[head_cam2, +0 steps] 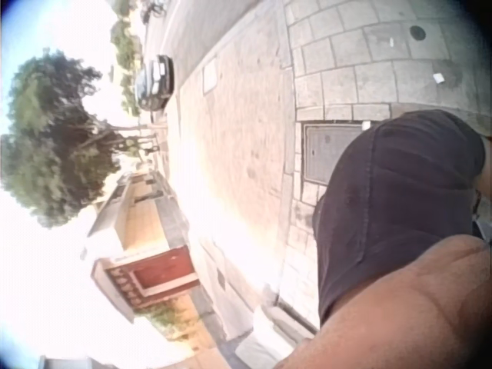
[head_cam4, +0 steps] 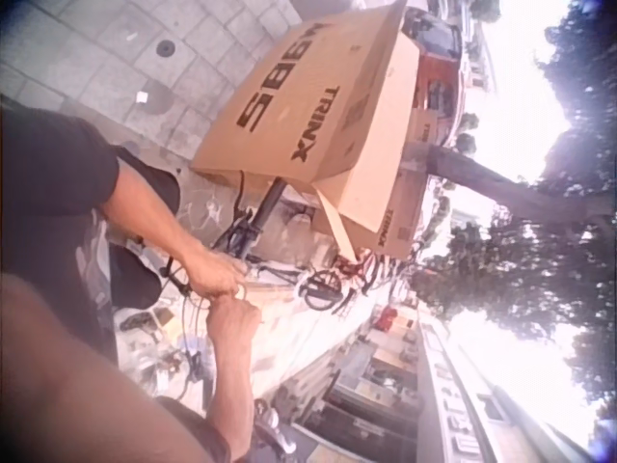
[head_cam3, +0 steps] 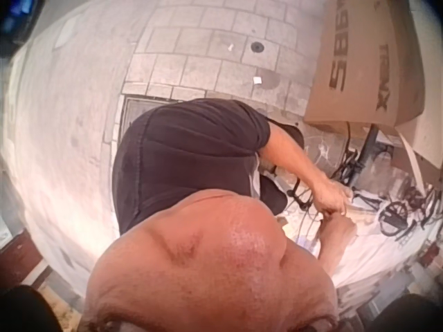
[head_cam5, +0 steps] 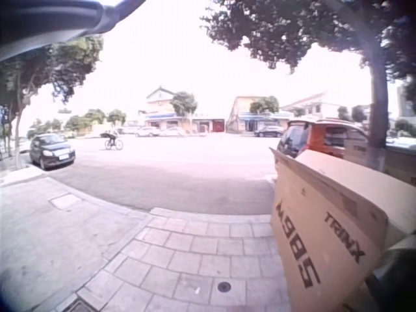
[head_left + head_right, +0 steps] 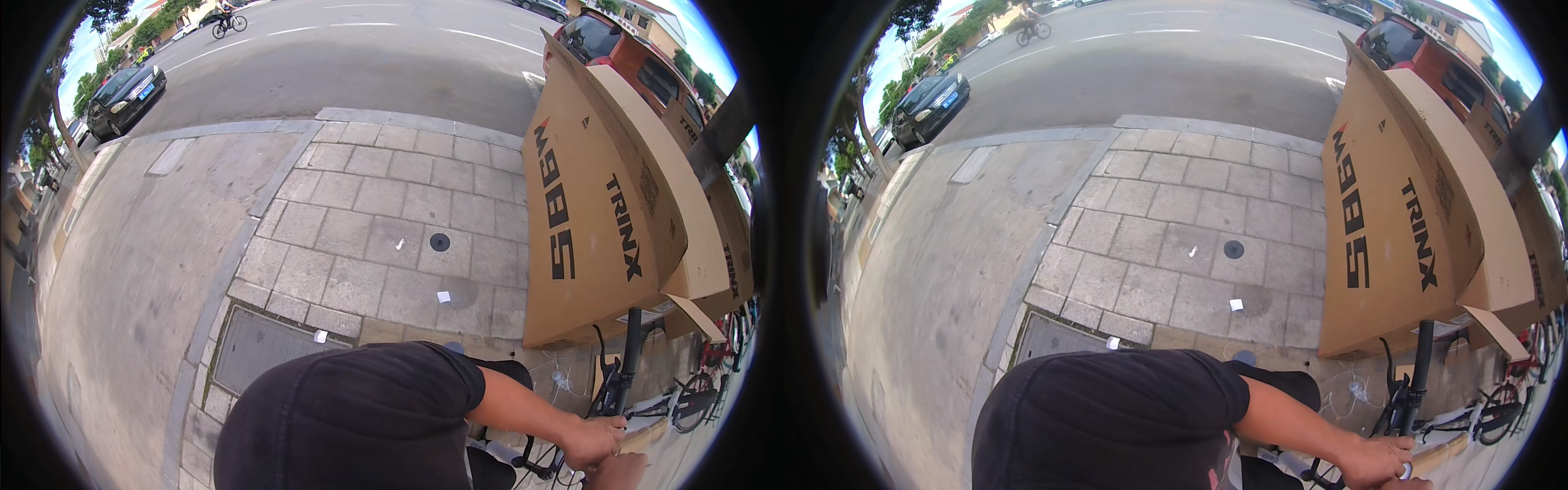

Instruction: The person assembles a bicycle on a sidewalk. They attach and adjust the handlebar components, then unpack a box to retrieve a white disc brake rotor, which they place onto the front wheel hub.

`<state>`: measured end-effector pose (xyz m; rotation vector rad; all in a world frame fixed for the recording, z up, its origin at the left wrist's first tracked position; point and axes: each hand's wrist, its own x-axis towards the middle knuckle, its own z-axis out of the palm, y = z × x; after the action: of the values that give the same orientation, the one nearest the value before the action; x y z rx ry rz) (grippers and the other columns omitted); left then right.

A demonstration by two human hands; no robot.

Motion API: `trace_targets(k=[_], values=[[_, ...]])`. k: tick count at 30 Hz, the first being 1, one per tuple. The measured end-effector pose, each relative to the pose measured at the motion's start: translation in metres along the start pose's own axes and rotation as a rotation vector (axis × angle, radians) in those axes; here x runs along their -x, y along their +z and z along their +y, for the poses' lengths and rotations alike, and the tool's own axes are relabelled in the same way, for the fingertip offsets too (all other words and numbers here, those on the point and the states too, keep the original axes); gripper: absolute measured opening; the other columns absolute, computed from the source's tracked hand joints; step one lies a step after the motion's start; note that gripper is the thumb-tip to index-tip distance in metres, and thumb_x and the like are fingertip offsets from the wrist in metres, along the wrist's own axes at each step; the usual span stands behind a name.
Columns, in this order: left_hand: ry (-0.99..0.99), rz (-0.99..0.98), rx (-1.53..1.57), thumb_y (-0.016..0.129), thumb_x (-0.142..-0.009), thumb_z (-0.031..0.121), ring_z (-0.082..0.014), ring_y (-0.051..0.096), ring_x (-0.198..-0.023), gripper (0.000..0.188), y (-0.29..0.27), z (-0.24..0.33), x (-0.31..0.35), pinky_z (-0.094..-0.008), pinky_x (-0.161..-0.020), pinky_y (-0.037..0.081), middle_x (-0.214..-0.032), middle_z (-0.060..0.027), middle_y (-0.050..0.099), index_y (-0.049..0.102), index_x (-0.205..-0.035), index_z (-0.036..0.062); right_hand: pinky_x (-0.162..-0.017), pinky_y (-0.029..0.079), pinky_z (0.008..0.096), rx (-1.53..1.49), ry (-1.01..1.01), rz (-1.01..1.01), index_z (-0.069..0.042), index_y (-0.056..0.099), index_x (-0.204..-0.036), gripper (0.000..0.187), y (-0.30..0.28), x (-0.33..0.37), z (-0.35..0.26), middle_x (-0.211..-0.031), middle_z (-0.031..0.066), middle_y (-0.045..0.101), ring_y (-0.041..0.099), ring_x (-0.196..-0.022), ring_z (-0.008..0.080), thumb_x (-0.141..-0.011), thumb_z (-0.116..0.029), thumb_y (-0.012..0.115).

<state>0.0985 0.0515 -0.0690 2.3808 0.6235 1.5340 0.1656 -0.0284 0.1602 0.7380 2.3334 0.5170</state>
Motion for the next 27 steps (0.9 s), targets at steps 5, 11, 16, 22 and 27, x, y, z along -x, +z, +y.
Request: trace_targets(k=[5, 11, 16, 22, 27], values=[[0.019, -0.068, -0.094, 0.088, -0.07, 0.036, -0.0277, 0.06, -0.103, 0.02, -0.008, 0.006, -0.001, -0.0489, -0.104, 0.034, -0.085, -0.0014, 0.073, 0.079, -0.074, 0.0182, -0.074, 0.064, 0.0499, -0.001, 0.089, 0.002, -0.012, 0.085, -0.081, 0.041, -0.008, 0.007, -0.008, -0.08, 0.0144, 0.083, 0.084, -0.078, 0.0344, -0.111, -0.036, 0.068], [0.038, 0.032, -0.078, 0.082, -0.07, 0.034, -0.0289, 0.063, -0.104, 0.018, -0.03, 0.033, 0.002, -0.0494, -0.104, 0.035, -0.085, -0.0014, 0.071, 0.081, -0.082, 0.021, -0.071, 0.063, 0.0523, -0.14, 0.211, 0.125, -0.01, 0.085, -0.081, 0.042, -0.018, 0.031, -0.024, -0.083, 0.0162, 0.082, 0.08, -0.078, 0.0392, -0.109, -0.039, 0.074], [0.021, 0.014, -0.084, 0.081, -0.071, 0.035, -0.0286, 0.063, -0.105, 0.02, -0.031, 0.033, 0.003, -0.0489, -0.104, 0.035, -0.087, -0.0006, 0.071, 0.084, -0.088, 0.0239, -0.062, 0.058, 0.0511, -0.16, 0.355, 0.377, -0.009, 0.081, -0.075, 0.052, 0.003, 0.043, -0.039, -0.077, 0.0127, 0.078, 0.075, -0.072, 0.0366, -0.113, -0.043, 0.073], [0.029, 0.063, -0.108, 0.083, -0.074, 0.037, -0.0279, 0.063, -0.106, 0.018, -0.032, 0.037, 0.004, -0.0488, -0.106, 0.035, -0.088, 0.0015, 0.071, 0.083, -0.089, 0.0262, -0.057, 0.054, 0.0497, -0.186, 0.52, 0.607, -0.012, 0.083, -0.074, 0.053, 0.043, 0.05, -0.056, -0.073, 0.0063, 0.075, 0.071, -0.068, 0.0323, -0.112, -0.049, 0.074], [-0.002, 0.015, -0.048, 0.084, -0.074, 0.035, -0.0288, 0.062, -0.107, 0.023, -0.041, 0.04, 0.003, -0.0484, -0.108, 0.034, -0.089, 0.0003, 0.072, 0.087, -0.093, 0.0235, -0.056, 0.052, 0.0501, -0.286, 0.679, 0.705, -0.014, 0.085, -0.077, 0.052, 0.066, 0.05, -0.073, -0.072, 0.0044, 0.073, 0.069, -0.068, 0.0304, -0.112, -0.05, 0.075]])
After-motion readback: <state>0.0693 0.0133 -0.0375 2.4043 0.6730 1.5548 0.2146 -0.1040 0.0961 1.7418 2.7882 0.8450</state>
